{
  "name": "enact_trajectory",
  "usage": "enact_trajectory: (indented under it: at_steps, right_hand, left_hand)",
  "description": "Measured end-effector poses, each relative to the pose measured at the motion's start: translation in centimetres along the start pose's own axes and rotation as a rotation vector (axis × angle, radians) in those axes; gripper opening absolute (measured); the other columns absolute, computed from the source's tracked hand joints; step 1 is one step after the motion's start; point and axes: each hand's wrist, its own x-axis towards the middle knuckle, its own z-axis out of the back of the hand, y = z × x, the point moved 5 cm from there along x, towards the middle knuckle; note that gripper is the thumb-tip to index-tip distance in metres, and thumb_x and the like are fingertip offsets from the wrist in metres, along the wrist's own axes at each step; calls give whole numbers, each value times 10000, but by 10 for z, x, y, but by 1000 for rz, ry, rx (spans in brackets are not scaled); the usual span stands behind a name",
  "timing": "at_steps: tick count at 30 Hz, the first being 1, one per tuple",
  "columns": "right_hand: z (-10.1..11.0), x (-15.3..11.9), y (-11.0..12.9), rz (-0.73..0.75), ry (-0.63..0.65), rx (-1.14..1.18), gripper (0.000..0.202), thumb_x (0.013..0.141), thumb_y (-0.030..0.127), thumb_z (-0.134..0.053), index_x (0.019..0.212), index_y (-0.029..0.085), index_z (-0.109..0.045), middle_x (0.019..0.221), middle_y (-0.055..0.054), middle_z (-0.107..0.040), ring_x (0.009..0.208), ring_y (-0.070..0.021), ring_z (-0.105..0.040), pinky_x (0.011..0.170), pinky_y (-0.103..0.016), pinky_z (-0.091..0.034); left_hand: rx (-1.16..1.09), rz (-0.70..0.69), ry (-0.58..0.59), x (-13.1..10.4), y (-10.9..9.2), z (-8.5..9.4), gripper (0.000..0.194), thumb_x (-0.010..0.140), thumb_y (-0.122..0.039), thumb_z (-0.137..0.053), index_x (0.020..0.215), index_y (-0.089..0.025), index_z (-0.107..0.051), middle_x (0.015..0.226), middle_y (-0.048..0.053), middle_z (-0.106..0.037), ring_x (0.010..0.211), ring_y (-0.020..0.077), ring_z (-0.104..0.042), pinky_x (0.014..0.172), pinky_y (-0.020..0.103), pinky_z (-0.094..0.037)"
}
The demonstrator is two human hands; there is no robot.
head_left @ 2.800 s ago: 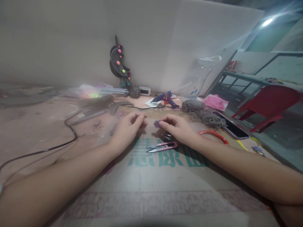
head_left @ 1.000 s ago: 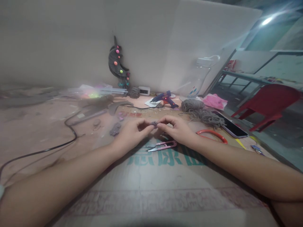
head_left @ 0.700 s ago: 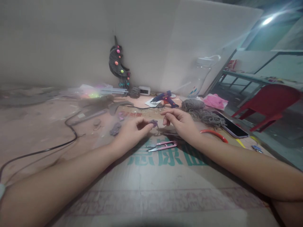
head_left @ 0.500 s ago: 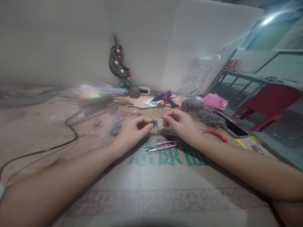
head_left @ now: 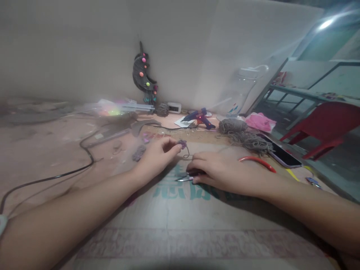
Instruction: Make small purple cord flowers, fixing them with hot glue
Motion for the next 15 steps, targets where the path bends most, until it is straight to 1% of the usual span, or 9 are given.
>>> enact_trajectory:
  at_steps: [3, 5, 6, 8, 11, 13, 15]
  right_hand:
    - [-17, 4, 3, 107, -59, -138, 225, 954, 244, -477, 960, 153, -683, 861, -84, -647, 746, -169, -577, 687, -292, -451]
    - [-21, 4, 3, 166, -110, -195, 275, 958, 213, -420, 923, 148, -685, 804, -87, -644, 706, -174, -557, 652, -298, -436]
    - [-19, 4, 3, 185, -146, -202, 296, 954, 195, -395, 925, 152, -687, 785, -85, -649, 692, -176, -554, 642, -300, -432]
    - [-10, 1, 3, 184, -229, -191, 323, 939, 171, -370, 1020, 167, -683, 787, -78, -676, 697, -183, -573, 650, -308, -440]
    - [13, -4, -1, 94, -401, -176, 373, 928, 162, -367, 1182, 213, -635, 874, -69, -713, 783, -196, -626, 704, -320, -467]
    - [26, -7, -9, 32, -489, -147, 373, 943, 170, -370, 1213, 236, -619, 983, -70, -711, 887, -202, -642, 773, -329, -480]
    - [29, -7, -18, 7, -533, -113, 374, 961, 181, -363, 1239, 242, -606, 1062, -80, -682, 969, -209, -624, 832, -344, -482]
  left_hand:
    - [-11, -12, 15, -1, -1, -1, 201, 852, -369, -577, 817, -180, -635, 809, 11, -674, 757, 170, -605, 701, 273, -443]
    - [-9, -15, 27, -1, 0, -2, 205, 858, -370, -572, 823, -178, -634, 814, 9, -673, 760, 167, -605, 705, 272, -443]
    - [-8, -17, 36, -1, 0, -2, 211, 862, -372, -567, 825, -176, -634, 819, 10, -673, 762, 167, -605, 708, 272, -442]
    - [-5, -25, 52, 0, 1, -3, 227, 871, -381, -556, 828, -172, -633, 823, 14, -673, 766, 167, -604, 711, 274, -441]
    - [12, -58, 64, 0, 2, -3, 233, 870, -389, -559, 828, -173, -637, 817, 18, -674, 769, 169, -605, 708, 275, -443]
    - [22, -81, 72, 0, 2, -3, 237, 871, -394, -556, 833, -178, -646, 821, 22, -679, 769, 171, -608, 700, 275, -447]
    - [15, -84, 83, 0, 2, -4, 252, 878, -405, -544, 847, -181, -655, 834, 30, -686, 773, 174, -612, 692, 275, -454]
